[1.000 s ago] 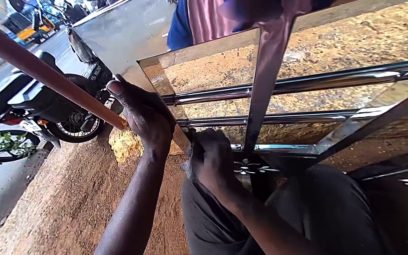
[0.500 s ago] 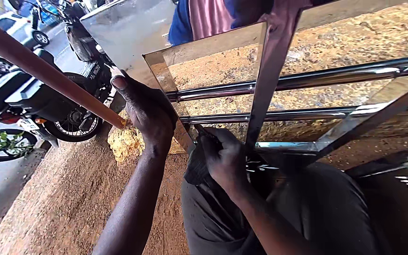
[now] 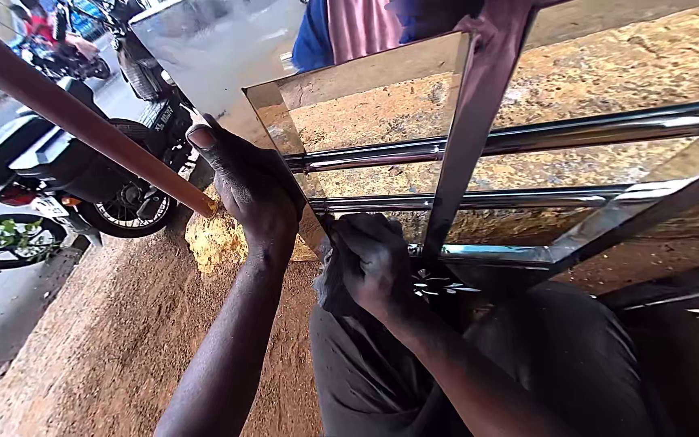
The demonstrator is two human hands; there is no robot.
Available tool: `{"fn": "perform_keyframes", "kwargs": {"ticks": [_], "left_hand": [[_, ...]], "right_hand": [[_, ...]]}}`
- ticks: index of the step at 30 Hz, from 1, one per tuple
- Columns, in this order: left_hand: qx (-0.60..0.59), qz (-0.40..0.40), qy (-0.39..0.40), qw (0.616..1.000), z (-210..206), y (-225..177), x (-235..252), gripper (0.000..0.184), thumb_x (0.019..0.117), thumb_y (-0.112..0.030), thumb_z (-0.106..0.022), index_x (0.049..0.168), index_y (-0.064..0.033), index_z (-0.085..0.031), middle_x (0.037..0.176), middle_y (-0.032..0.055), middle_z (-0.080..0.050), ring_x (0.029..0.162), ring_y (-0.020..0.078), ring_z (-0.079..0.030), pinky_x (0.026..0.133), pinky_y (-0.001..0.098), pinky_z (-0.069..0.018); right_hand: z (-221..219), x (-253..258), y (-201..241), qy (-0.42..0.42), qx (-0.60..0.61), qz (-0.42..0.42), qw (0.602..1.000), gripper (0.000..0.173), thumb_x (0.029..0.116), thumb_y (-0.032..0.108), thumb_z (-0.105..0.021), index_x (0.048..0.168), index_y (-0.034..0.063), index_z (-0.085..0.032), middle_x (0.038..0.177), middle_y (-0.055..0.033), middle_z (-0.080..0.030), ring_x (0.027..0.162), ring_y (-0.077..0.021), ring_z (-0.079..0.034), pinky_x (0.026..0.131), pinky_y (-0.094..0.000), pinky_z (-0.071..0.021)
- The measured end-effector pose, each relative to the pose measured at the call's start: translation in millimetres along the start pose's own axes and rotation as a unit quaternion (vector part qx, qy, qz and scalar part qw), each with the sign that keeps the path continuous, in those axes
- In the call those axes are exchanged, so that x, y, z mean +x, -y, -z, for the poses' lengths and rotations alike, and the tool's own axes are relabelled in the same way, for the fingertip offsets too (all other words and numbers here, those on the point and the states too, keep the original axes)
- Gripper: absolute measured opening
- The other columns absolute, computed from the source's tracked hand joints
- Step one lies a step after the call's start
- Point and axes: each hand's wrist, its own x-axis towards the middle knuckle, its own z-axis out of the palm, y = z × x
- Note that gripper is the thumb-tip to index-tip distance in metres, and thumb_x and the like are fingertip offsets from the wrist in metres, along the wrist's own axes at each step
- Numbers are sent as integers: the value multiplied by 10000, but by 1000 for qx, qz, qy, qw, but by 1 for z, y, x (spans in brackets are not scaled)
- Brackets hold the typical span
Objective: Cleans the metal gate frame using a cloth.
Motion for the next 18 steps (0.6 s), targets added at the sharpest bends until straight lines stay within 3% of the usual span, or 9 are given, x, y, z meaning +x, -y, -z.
{"fn": "perform_keyframes", "kwargs": {"ticks": [2,4,6,8,9,12,16,18], "left_hand": [[14,6,-14,1000,-1,1,1,443,1118,-381,-156,893,-223,-503,647,-127,-513,611,-42,-553,622,159,-504],[0,-3,-4,1000,-1,2,1,413,1119,-366,-170,1038,-201,-540,845,-121,-607,844,-43,-612,826,187,-522],[-9,-17,6,1000,-1,3,2,404,1121,-347,-171,1112,-181,-540,954,-108,-636,971,-30,-618,930,216,-505],[0,-15,8,1000,-2,4,2,403,1120,-357,-170,1056,-194,-533,873,-118,-613,877,-43,-615,858,189,-515],[2,-13,5,1000,-1,4,2,408,1118,-367,-175,992,-206,-527,785,-125,-582,777,-47,-603,772,172,-518],[2,-5,5,1000,-2,4,3,433,1119,-371,-166,904,-221,-510,659,-131,-522,636,-43,-565,650,156,-505],[5,-7,1,1000,-3,3,2,418,1121,-345,-168,948,-216,-526,743,-136,-559,736,-57,-583,746,158,-506],[3,-10,-3,1000,-4,2,2,416,1120,-343,-158,933,-226,-511,710,-143,-538,686,-64,-566,700,143,-497]], "right_hand": [[-2,-12,-5,13,-38,4,999,227,903,133,-588,960,97,-805,944,-40,-733,818,-198,-633,728,-405,-469],[-1,-17,-7,21,-53,7,998,212,900,151,-592,920,115,-800,916,-24,-722,811,-197,-631,742,-414,-466],[-2,-9,-7,15,-40,8,999,210,886,132,-596,915,105,-802,917,-29,-726,805,-198,-628,713,-400,-463],[-1,2,-4,11,-33,7,999,234,892,107,-594,972,92,-813,956,-42,-736,844,-204,-637,724,-394,-478],[-2,1,-3,12,-36,5,999,241,898,106,-588,985,91,-813,966,-44,-734,843,-204,-629,729,-398,-469],[-4,-15,-6,18,-79,6,997,231,886,147,-587,942,124,-809,956,-24,-734,828,-201,-628,766,-434,-449],[-6,-7,-4,-1,-75,2,997,226,870,146,-595,924,118,-813,932,-24,-726,828,-201,-625,761,-436,-451],[-9,0,0,-23,-40,-8,999,241,888,113,-592,980,88,-814,988,-55,-736,850,-199,-623,785,-421,-440]]}}
